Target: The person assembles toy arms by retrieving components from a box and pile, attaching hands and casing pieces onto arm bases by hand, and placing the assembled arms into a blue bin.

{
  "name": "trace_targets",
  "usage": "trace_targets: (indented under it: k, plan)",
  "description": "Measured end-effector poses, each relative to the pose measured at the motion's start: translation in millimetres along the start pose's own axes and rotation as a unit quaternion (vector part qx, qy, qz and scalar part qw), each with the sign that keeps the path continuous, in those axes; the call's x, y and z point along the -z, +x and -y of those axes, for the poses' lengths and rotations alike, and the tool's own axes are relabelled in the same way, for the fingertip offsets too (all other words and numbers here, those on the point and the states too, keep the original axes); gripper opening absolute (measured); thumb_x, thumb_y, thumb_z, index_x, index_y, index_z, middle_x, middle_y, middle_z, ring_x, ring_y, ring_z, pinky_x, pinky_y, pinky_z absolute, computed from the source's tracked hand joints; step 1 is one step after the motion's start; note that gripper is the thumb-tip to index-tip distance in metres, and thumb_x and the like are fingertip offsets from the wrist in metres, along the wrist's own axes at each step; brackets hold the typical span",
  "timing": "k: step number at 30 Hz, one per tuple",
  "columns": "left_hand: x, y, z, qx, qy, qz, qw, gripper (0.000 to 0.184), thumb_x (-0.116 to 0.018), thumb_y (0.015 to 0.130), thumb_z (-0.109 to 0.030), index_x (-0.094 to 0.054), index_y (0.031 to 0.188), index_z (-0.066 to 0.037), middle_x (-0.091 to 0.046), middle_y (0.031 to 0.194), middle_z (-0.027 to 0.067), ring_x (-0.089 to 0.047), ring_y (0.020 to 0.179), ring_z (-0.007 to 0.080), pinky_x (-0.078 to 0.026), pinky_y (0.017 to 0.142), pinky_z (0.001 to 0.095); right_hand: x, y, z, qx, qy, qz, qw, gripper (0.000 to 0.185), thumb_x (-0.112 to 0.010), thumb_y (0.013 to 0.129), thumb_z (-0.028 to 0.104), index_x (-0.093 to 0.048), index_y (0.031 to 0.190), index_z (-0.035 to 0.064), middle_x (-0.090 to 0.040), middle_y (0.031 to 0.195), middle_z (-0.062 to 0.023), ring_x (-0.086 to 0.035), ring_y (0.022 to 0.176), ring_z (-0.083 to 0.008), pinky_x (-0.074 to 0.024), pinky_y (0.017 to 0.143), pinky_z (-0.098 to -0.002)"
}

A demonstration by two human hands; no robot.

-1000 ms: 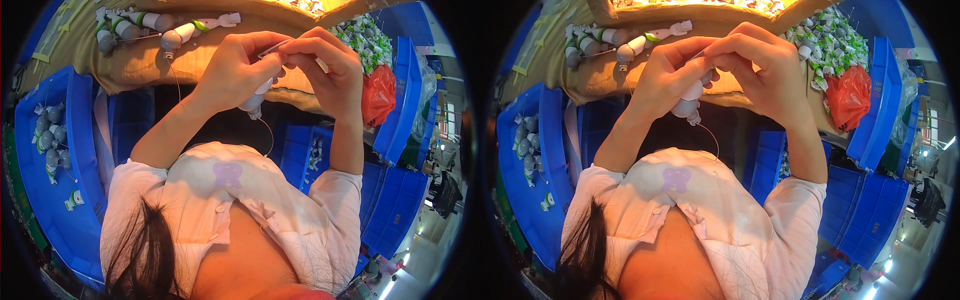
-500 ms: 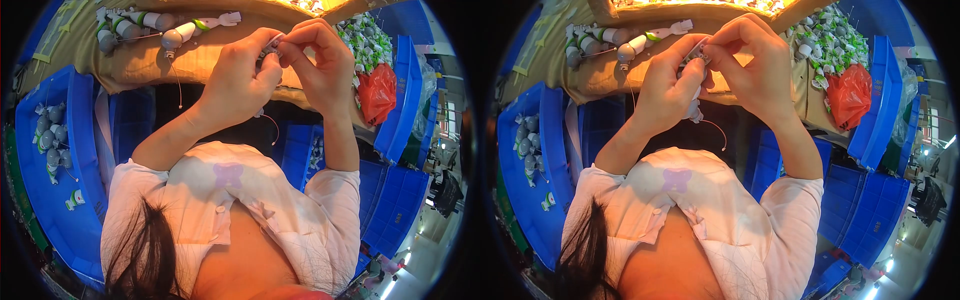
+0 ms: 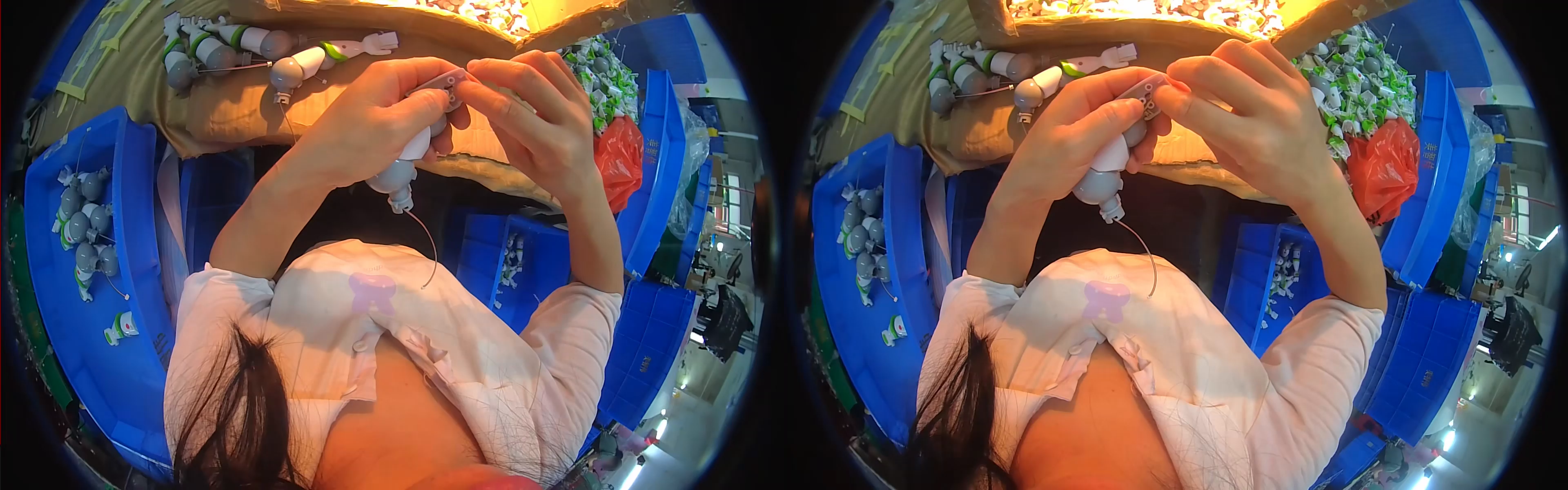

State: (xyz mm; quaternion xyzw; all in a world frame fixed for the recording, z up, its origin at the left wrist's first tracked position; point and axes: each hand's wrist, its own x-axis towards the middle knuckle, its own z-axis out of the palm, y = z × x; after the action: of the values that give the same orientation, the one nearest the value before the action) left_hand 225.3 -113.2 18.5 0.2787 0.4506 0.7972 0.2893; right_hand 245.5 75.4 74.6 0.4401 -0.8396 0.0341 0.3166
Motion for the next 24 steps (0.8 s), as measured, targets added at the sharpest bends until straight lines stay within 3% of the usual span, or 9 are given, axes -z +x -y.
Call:
trace_targets:
  k: [3,6,9,11,15,18,20,21,24]
  plan:
    - [1.8,-0.9,1.2,0.014,-0.002,-0.017,1.000,0.021,-0.041,0.088,-0.010,-0.054,0.099,0.003,-0.056,0.081,0.0031,-0.052,0.066,0.0078,-0.046,0.059,0.0231,-2.3,0.2,-3.0,0.026,-0.019,0.027,0.999,0.025,-0.064,0.062,0.010,-0.062,0.086,0.0139,-0.057,0.085,0.0024,-0.053,0.069,-0.0150,-0.0464,0.060,-0.0289]
    - [4.3,-0.4,2.1,0.024,0.031,-0.019,0.999,0.029,-0.043,0.087,-0.012,-0.053,0.110,0.002,-0.054,0.083,0.0029,-0.051,0.066,0.0056,-0.042,0.055,0.0193,-3.5,1.4,-4.1,0.016,-0.027,0.064,0.997,0.024,-0.063,0.064,0.012,-0.061,0.087,0.0163,-0.054,0.081,0.0052,-0.052,0.068,-0.0139,-0.0473,0.063,-0.0286]
    - [5.5,-0.5,0.5,0.024,0.039,-0.016,0.999,0.028,-0.044,0.086,-0.012,-0.054,0.108,0.002,-0.054,0.083,0.0024,-0.050,0.066,0.0055,-0.042,0.055,0.0191,2.0,7.1,-5.8,0.025,-0.040,0.124,0.991,0.023,-0.061,0.067,0.011,-0.060,0.089,0.0194,-0.051,0.075,0.0062,-0.050,0.066,-0.0130,-0.0476,0.066,-0.0285]
    - [8.0,0.6,-1.3,0.038,0.052,-0.025,0.998,0.020,-0.044,0.085,-0.008,-0.055,0.098,0.002,-0.055,0.080,0.0026,-0.053,0.066,0.0073,-0.046,0.058,0.0225,2.5,7.3,-11.0,0.042,-0.062,0.157,0.985,0.022,-0.059,0.071,0.011,-0.060,0.090,0.0215,-0.049,0.073,0.0060,-0.049,0.066,-0.0129,-0.0473,0.067,-0.0284]
    - [12.8,3.0,1.9,0.018,0.033,0.004,0.999,0.020,-0.044,0.085,-0.008,-0.055,0.099,0.002,-0.056,0.079,0.0023,-0.053,0.065,0.0069,-0.046,0.058,0.0219,6.7,11.6,-17.1,0.057,-0.050,0.189,0.979,0.028,-0.060,0.069,0.005,-0.061,0.092,0.0214,-0.051,0.074,0.0044,-0.051,0.067,-0.0150,-0.0471,0.065,-0.0297]
    - [17.5,2.2,-9.0,0.058,-0.033,0.022,0.998,0.021,-0.044,0.085,-0.008,-0.056,0.100,0.000,-0.056,0.078,0.0017,-0.053,0.063,0.0066,-0.045,0.055,0.0204,12.8,22.5,-21.2,-0.061,0.206,0.230,0.949,0.042,-0.059,0.063,-0.008,-0.062,0.102,0.0097,-0.058,0.088,-0.0066,-0.057,0.079,-0.0248,-0.0463,0.067,-0.0327]
    - [20.4,0.2,-15.4,0.066,-0.036,0.029,0.997,0.020,-0.044,0.086,-0.008,-0.055,0.101,0.000,-0.056,0.078,0.0019,-0.053,0.062,0.0067,-0.044,0.055,0.0202,9.6,24.4,-24.1,-0.115,0.336,0.242,0.903,0.044,-0.059,0.064,-0.008,-0.061,0.104,0.0089,-0.057,0.090,-0.0092,-0.058,0.077,-0.0269,-0.0470,0.065,-0.0330]
    - [21.6,-0.9,-18.2,0.075,-0.019,0.028,0.997,0.019,-0.044,0.087,-0.010,-0.055,0.099,-0.001,-0.056,0.079,0.0023,-0.053,0.063,0.0068,-0.045,0.055,0.0208,6.3,23.2,-22.8,-0.147,0.354,0.249,0.889,0.043,-0.059,0.065,-0.008,-0.061,0.104,0.0092,-0.058,0.087,-0.0084,-0.058,0.073,-0.0264,-0.0470,0.063,-0.0330]
    - [30.3,0.9,-11.0,0.090,-0.031,0.028,0.995,0.016,-0.044,0.087,-0.011,-0.055,0.094,-0.002,-0.055,0.079,0.0020,-0.053,0.065,0.0073,-0.045,0.056,0.0221,-0.2,31.3,-27.1,-0.052,0.216,0.248,0.943,0.040,-0.060,0.066,-0.006,-0.062,0.100,0.0136,-0.056,0.074,-0.0026,-0.055,0.066,-0.0221,-0.0450,0.059,-0.0322]
